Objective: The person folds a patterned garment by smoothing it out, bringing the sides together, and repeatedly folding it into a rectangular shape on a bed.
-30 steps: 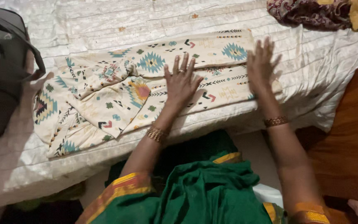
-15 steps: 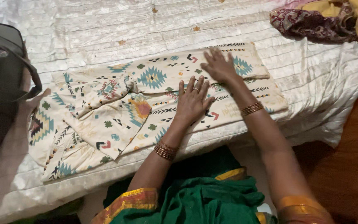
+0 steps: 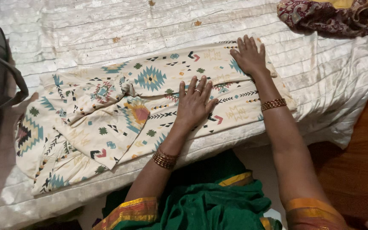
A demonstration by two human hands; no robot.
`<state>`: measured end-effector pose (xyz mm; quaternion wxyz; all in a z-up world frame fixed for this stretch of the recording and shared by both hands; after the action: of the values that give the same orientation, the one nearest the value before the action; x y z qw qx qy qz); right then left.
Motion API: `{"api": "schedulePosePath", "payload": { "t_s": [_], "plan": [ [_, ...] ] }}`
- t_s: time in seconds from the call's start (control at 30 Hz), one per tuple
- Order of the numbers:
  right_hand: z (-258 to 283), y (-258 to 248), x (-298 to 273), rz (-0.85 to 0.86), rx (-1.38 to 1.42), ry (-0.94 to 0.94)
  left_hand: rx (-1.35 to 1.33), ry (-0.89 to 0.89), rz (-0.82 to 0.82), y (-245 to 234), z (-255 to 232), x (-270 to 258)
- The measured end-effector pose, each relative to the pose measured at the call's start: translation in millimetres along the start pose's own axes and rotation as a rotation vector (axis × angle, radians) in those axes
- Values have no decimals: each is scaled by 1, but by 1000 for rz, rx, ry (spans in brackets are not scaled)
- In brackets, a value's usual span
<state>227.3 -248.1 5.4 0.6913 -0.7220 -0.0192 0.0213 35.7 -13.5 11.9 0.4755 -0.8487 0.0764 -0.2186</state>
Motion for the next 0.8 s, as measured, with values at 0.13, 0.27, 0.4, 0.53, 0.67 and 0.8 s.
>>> {"api": "schedulePosePath", "payload": {
  "t_s": [0.13,0.27,0.4,0.53,0.67,0.8],
  "plan": [
    [-2,-7,-9,-2,-1,116,-5,16,-15,3,3,-1],
    [-10,-17,-32,-35,8,234,6,10,-5,1,3,0],
    [-21,-21,-60,-49,10,287,-4,-2,-4,0,2,-2],
    [-32,-26,-83,-40,47,327,-18,14,-41,0,2,-3],
    [5,-41,-105,-191,62,171,-19,15,-45,0,3,-1],
    [103,-24,-113,-134,57,-195,73,-38,39,12,8,1]
  ]
}}
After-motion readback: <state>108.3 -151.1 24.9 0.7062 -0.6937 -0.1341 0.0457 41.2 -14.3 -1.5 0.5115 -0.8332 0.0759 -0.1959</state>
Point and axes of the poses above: each hand's wrist, its own x-axis towards the middle knuckle, its own y-axis out of the palm, z = x × y, the point moved 4 cm from there along x, towards the middle knuckle, and after that the axes turned 13 degrees about -x, right-handed, at the moved point
